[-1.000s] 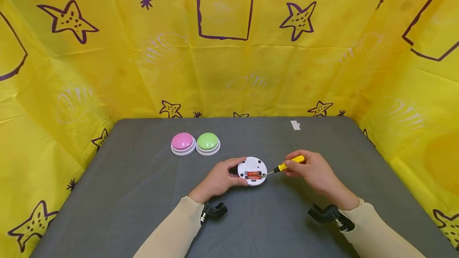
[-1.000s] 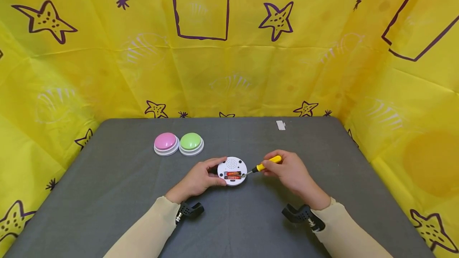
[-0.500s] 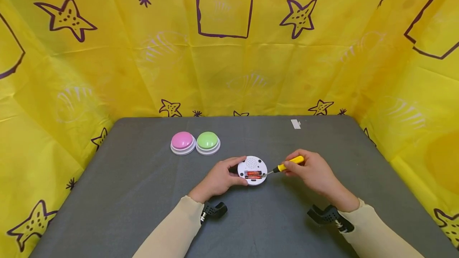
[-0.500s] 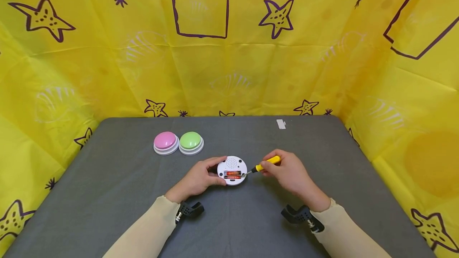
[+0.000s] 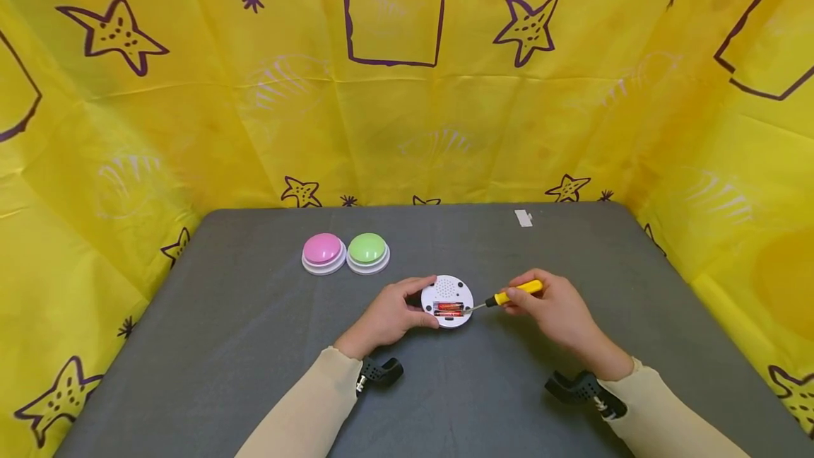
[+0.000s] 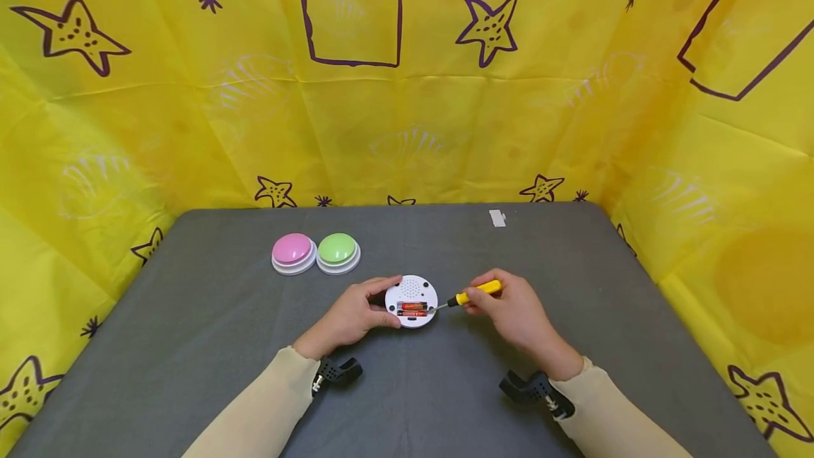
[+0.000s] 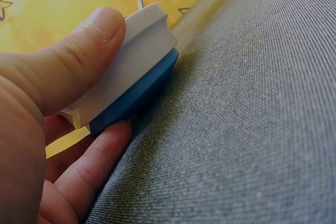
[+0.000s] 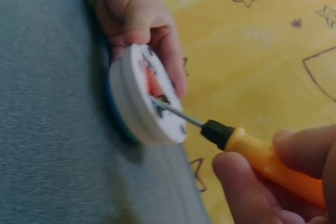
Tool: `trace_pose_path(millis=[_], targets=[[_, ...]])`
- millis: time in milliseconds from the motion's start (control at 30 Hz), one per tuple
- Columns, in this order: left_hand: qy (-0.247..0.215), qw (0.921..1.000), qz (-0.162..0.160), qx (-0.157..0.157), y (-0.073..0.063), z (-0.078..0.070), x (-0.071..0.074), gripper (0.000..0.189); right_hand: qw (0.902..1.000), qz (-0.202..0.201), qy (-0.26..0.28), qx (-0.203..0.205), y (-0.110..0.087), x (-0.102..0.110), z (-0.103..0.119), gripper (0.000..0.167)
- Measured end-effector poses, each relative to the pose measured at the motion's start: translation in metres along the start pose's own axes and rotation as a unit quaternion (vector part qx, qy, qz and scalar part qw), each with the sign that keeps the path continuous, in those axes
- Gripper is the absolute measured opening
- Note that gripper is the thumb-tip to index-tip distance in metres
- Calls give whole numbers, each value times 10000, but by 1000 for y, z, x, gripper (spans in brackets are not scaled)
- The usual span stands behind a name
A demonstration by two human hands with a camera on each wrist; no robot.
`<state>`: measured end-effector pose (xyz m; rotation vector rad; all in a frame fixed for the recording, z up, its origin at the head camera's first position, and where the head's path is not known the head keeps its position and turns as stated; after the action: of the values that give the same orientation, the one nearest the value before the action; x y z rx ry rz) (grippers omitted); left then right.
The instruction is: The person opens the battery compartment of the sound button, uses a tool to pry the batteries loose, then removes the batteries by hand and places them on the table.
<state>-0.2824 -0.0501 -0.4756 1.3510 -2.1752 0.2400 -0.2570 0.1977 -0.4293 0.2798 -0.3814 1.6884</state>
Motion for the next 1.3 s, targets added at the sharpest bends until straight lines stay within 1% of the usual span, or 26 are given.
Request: trace_pose_path(millis=[100,200,267,367,467,533,667,767,833,900,1000,1067,1200,1300], targets=[[-6,10000,-16,-13,1,2,0,81,9987,20,513,-43,1,-1,-9,27],[-26,10000,-20,-4,1,3,0,81,9975,61,700,-53,1,-2,-13,27],[-35,10000,-18,17,0,3,0,81,9988,26,497,-42,0,-3,-11,25],[-51,10000,-21,42,-1,3,1,81,9997,-65,-194,146,-4,-4,0,20],[-71,9999,-25,70,-2,4,1,81,9948,-186,-909,411,-9,-6,16,17],[-63,9999,-25,99,-3,4,2,82,9908,-213,-1213,558,-12,-8,25,15],[-93,9999,-1,85,-3,3,1,82,9866,-180,-1473,680,-13,-9,33,12],[-114,9999,16,47,-2,1,1,82,9872,-79,-1429,706,-10,-8,33,13],[-123,9999,13,27,-1,0,1,82,9890,-22,-1313,674,-7,-6,30,14],[-92,10000,1,16,-1,-2,2,82,9928,36,-1062,561,-3,-3,23,16],[-57,10000,-8,7,0,-3,2,82,9982,105,-485,334,1,-1,10,19],[-51,10000,-3,19,0,-3,2,82,9997,145,-16,209,4,0,0,21],[-42,10000,-7,41,1,-2,1,82,9958,199,882,127,9,-1,-17,22],[-22,10000,-35,-7,1,-1,1,82,9862,256,1637,68,11,-4,-29,22]])
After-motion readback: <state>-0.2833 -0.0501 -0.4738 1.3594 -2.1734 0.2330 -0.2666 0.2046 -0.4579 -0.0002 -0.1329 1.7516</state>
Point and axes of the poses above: each hand's wrist, its own y-axis towards the middle knuckle, its own x-axis out of the back of the hand, z = x × y, the point moved 9 cm from there along y, towards the middle knuckle, and after that the axes turned 2 degrees about -x, right-handed, at the moved point
